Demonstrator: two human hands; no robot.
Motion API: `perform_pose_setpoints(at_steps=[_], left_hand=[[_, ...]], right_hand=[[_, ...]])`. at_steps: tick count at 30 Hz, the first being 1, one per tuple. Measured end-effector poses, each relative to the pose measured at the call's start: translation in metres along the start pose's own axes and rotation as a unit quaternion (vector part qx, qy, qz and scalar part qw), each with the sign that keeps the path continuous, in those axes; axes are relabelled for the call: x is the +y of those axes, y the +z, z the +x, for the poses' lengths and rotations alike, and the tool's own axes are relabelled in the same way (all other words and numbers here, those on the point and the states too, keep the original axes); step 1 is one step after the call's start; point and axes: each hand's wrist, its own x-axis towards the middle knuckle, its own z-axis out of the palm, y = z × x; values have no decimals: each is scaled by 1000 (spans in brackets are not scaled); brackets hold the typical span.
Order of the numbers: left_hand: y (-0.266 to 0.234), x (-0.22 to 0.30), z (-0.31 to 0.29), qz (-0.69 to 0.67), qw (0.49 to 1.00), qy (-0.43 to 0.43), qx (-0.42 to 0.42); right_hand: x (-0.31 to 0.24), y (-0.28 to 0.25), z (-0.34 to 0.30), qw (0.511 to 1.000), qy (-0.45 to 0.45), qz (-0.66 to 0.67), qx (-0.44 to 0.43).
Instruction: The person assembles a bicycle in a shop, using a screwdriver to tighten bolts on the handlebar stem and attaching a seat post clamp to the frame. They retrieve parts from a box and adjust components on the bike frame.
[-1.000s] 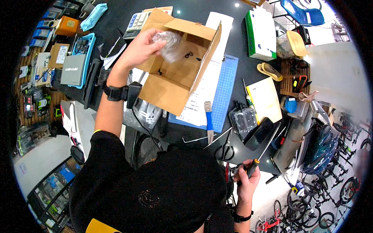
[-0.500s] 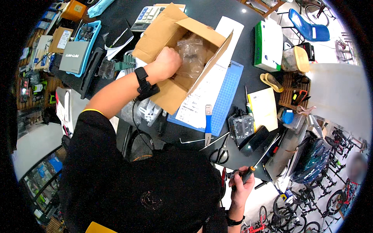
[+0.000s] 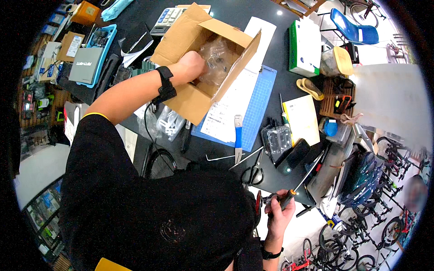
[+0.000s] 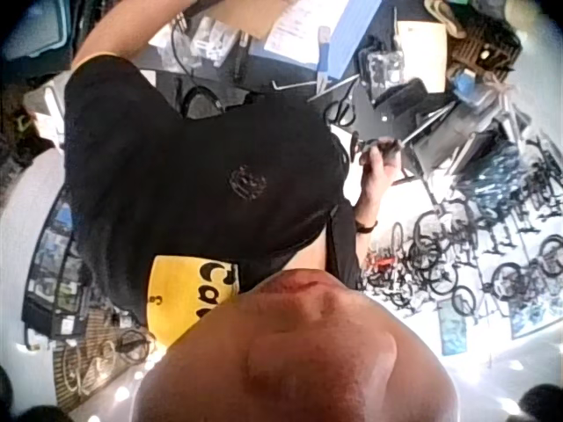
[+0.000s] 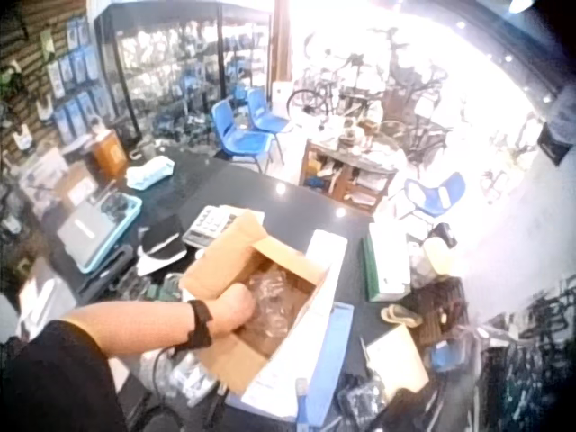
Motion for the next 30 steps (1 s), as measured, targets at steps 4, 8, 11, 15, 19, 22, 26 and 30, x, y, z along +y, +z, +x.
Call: perform_pose_setpoints(at_steps=[4,8,11,15,19,22,26,30], left_hand=[[-3,5,-5,33,999,-12,24],[-18,1,-2,20,999,22,-12],[-8,-6,-6,22,999,43,9],[-29,-9,-15,22,999,14,-29],[-61,-10,-42,-71,984,-145,77],[-108,0,-68,-199,905,-167,338],[-188,62,-128,-488,739,-89,455],[-197,147,-179,-689,541,-21,481]], right_hand=[[3,-4,-1,999,-11,22,-24],[3,-11,-11,999,-32,10,-30],[7,-23,-20,997,-63,15,-43],[12,-35,-30,996,-77,24,-40],[9,-44,-35,995,-85,-17,-51],[0,-40,-29,989,-110,-65,-74],[-16,-35,-15,968,-161,-146,-122],[-35,-35,-8,953,-196,-156,-171]])
